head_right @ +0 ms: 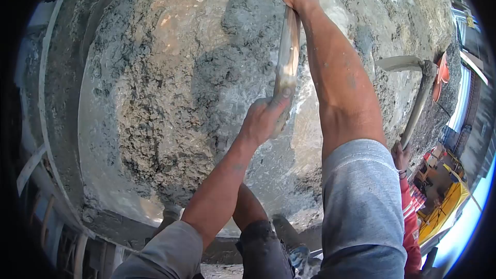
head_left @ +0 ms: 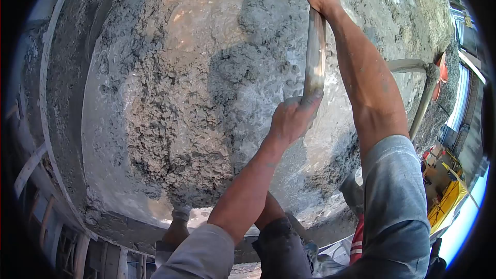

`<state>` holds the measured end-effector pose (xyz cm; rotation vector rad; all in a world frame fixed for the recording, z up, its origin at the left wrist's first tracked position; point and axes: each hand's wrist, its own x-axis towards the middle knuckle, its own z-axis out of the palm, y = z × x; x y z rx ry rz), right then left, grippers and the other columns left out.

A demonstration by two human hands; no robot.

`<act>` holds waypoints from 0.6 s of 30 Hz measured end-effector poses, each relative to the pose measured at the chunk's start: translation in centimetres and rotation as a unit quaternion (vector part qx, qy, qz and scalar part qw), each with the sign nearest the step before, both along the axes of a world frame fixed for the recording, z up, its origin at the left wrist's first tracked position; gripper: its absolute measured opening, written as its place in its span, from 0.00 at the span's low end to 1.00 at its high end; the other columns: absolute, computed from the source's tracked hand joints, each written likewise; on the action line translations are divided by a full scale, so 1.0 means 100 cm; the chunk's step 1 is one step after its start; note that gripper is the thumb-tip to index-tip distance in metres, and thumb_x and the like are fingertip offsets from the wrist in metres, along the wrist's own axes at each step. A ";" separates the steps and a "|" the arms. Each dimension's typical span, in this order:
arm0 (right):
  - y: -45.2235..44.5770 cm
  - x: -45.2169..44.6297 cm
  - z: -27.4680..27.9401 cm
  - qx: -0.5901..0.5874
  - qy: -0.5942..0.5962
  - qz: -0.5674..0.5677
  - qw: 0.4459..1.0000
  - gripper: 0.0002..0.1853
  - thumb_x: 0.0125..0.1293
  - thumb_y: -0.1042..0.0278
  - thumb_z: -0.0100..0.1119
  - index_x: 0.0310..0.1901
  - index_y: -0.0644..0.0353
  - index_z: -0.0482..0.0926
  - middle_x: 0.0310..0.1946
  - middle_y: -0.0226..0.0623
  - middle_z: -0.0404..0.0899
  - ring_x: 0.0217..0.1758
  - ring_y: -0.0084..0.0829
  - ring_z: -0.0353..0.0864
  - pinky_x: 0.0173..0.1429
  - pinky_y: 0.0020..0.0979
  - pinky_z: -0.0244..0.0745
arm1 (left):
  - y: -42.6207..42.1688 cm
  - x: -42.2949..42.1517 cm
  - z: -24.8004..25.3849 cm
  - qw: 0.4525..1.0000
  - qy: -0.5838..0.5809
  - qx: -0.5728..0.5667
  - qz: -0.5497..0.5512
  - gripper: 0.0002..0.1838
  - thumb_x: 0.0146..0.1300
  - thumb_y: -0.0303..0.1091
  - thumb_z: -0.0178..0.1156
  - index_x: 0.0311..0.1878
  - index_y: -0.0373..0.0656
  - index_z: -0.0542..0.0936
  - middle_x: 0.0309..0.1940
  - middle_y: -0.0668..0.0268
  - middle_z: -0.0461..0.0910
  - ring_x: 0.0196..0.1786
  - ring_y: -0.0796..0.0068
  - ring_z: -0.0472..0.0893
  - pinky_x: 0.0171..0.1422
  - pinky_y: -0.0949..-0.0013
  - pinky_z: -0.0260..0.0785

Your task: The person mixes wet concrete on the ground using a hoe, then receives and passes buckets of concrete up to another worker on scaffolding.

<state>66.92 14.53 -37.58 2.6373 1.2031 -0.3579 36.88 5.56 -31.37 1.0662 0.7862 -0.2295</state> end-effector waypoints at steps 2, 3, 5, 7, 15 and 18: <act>-0.024 -0.023 0.016 -0.050 0.044 0.110 0.992 0.14 0.58 0.69 0.54 0.43 0.67 0.76 0.34 0.58 0.79 0.32 0.48 0.83 0.38 0.42 0.78 | -0.019 -0.055 0.023 1.000 0.018 0.005 -0.024 0.37 0.61 0.67 0.46 0.34 0.37 0.82 0.25 0.48 0.79 0.34 0.46 0.79 0.41 0.55 0.69; -0.031 -0.053 0.027 0.107 0.254 -0.196 0.941 0.12 0.58 0.71 0.55 0.42 0.69 0.75 0.30 0.53 0.78 0.29 0.44 0.82 0.32 0.40 0.78 | -0.021 -0.083 0.041 0.999 0.017 0.013 -0.043 0.34 0.63 0.64 0.46 0.34 0.37 0.83 0.24 0.50 0.79 0.32 0.49 0.80 0.38 0.56 0.69; -0.044 -0.108 0.036 0.273 0.450 -0.501 0.687 0.07 0.59 0.73 0.55 0.34 0.69 0.71 0.21 0.38 0.72 0.21 0.35 0.78 0.19 0.34 0.75 | -0.055 -0.140 0.059 0.993 -0.037 0.114 -0.007 0.26 0.65 0.55 0.50 0.38 0.37 0.81 0.23 0.58 0.77 0.30 0.66 0.75 0.36 0.64 0.66; -0.061 -0.150 0.033 0.260 0.495 -0.513 0.651 0.05 0.55 0.76 0.54 0.29 0.64 0.68 0.19 0.38 0.70 0.16 0.33 0.72 0.20 0.35 0.74 | -0.053 -0.183 0.084 0.995 0.059 -0.085 0.017 0.22 0.67 0.49 0.51 0.39 0.36 0.80 0.24 0.59 0.77 0.30 0.71 0.76 0.36 0.66 0.67; -0.109 -0.360 0.091 0.330 0.491 -0.608 0.529 0.08 0.53 0.77 0.55 0.33 0.73 0.71 0.18 0.43 0.71 0.14 0.36 0.73 0.17 0.37 0.72 | -0.018 -0.377 0.205 0.975 0.168 0.005 -0.146 0.24 0.64 0.54 0.53 0.39 0.39 0.81 0.25 0.57 0.80 0.29 0.64 0.80 0.35 0.63 0.69; -0.138 -0.467 0.125 0.287 0.488 -0.655 0.501 0.07 0.54 0.75 0.53 0.30 0.72 0.72 0.18 0.40 0.71 0.14 0.35 0.75 0.17 0.37 0.71 | -0.018 -0.464 0.261 0.942 0.159 0.116 -0.270 0.27 0.59 0.57 0.58 0.41 0.38 0.82 0.28 0.59 0.82 0.32 0.67 0.82 0.36 0.65 0.70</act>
